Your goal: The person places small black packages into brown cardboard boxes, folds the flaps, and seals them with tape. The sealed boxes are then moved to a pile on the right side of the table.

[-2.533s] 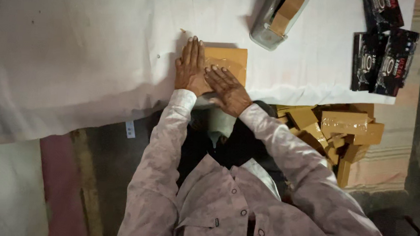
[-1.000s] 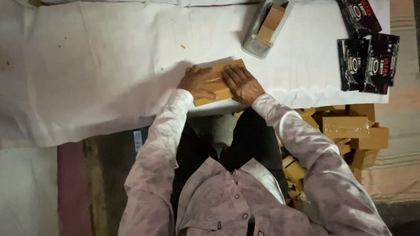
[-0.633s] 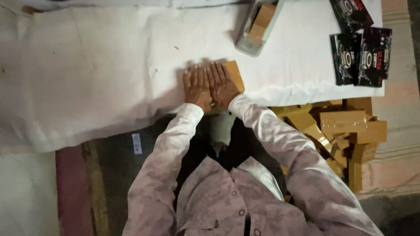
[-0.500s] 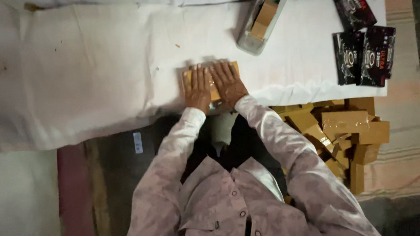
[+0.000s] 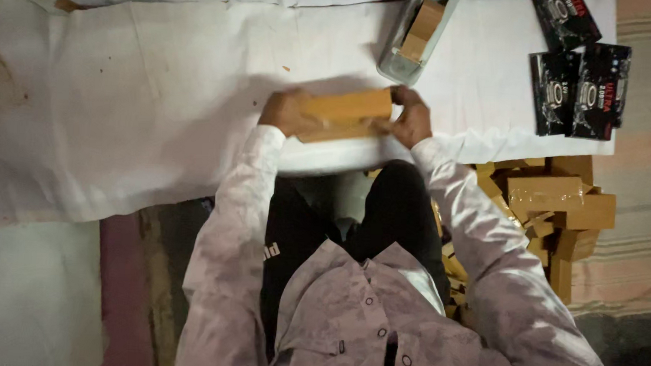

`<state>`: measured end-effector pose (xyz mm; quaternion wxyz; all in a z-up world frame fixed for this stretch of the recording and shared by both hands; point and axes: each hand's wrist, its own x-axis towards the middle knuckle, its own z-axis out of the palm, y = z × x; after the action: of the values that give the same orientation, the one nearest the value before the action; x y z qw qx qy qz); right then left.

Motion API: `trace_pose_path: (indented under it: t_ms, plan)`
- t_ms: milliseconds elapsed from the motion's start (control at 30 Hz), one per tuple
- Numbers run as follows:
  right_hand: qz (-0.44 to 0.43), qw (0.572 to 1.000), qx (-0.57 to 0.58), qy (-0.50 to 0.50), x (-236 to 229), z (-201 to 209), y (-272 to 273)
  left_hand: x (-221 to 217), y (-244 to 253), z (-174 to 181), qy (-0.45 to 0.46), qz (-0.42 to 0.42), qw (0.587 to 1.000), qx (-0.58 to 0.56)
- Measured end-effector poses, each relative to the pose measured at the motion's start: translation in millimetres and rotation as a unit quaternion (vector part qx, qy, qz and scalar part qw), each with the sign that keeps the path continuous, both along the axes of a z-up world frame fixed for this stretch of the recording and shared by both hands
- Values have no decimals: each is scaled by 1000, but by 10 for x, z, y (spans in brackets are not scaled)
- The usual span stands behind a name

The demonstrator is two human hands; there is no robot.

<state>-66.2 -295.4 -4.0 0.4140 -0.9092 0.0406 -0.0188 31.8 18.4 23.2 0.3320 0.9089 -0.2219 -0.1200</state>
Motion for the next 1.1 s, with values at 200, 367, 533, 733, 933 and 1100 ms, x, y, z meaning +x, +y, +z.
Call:
trace_pose_path:
  t_ms: [200, 367, 533, 733, 933, 1100]
  plan:
    - [-89, 980, -169, -46, 335, -59, 262, -94, -330, -654, -88, 206, 974, 43]
    - [59, 918, -347, -181, 372, -338, 833, -340, -661, -1050, -122, 290, 949, 21]
    - [77, 955, -270, -96, 700, -305, 1297, -56, -605, -928, -247, 261, 933, 6]
    - [49, 950, -309, -17, 888, -263, 599, -36, -567, -684, -195, 198, 960, -27]
    - [-229, 958, -141, -96, 192, -489, 425, 48, -656, -516, -136, 159, 976, 53]
    - [-255, 958, -59, -121, -347, -769, 921, -94, -650, -623, -202, 234, 948, 79]
